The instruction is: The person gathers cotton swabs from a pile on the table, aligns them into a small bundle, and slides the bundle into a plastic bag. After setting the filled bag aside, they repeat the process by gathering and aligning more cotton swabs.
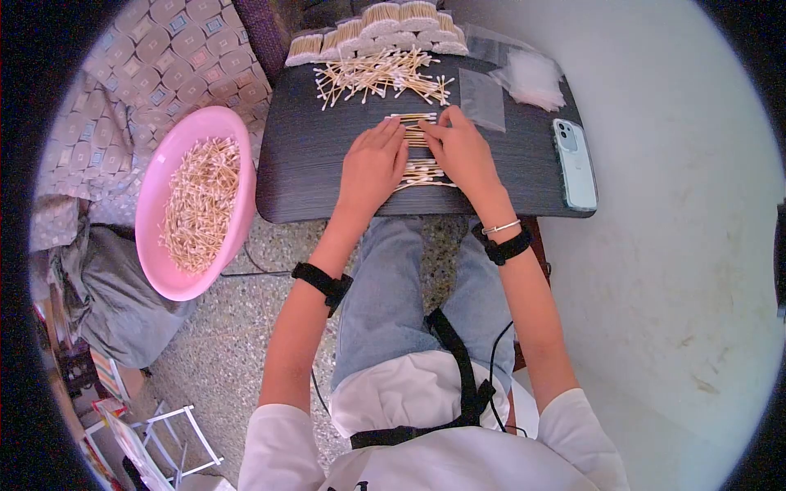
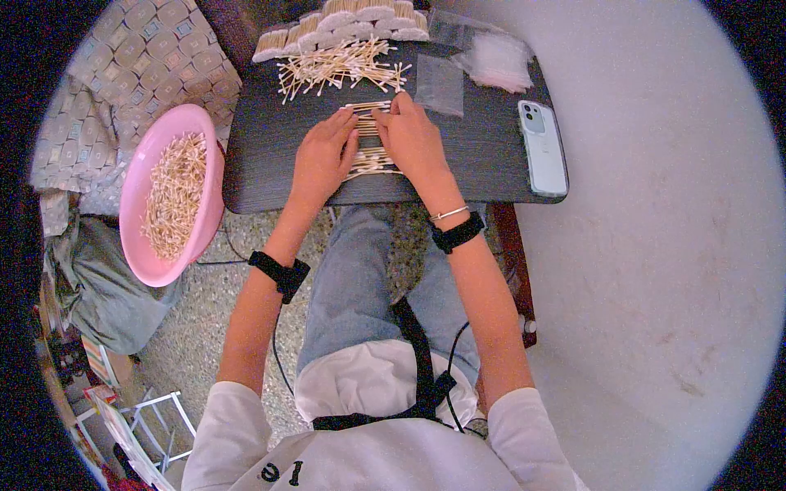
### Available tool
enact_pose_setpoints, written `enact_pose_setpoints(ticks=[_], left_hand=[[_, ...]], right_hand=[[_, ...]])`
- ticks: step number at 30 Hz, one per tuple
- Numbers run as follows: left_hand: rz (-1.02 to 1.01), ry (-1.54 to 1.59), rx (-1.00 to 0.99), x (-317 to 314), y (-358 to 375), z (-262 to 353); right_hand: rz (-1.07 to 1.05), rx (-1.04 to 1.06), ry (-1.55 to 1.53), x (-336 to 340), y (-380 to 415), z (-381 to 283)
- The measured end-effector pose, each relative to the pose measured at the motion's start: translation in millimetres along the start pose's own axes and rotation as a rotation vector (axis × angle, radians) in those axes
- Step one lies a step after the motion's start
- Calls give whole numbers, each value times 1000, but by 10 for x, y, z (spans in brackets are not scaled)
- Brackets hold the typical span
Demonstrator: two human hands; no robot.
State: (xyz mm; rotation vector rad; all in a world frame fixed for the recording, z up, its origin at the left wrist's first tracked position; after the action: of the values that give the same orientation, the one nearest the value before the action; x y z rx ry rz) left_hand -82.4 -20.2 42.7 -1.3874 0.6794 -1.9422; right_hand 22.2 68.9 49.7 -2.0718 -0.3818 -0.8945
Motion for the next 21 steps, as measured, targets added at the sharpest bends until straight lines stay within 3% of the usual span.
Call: enact_pose_setpoints(ticks=[21], left_hand=[[61,-21,-68,59,-22,50]], right_hand=[[56,-35,9,118,72,56]])
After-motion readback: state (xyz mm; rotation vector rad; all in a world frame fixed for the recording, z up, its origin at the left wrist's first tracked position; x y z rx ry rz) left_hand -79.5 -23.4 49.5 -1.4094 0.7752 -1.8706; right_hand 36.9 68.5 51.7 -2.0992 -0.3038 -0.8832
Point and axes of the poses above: each hand's wrist, its own y-axis away from the middle knuckle, its own x-axis out of the back of the hand, z = x × y, the point moved 7 cm from there along -y, towards the middle knuckle, and after that the axes turned 13 degrees about z, right-handed, at the moved point
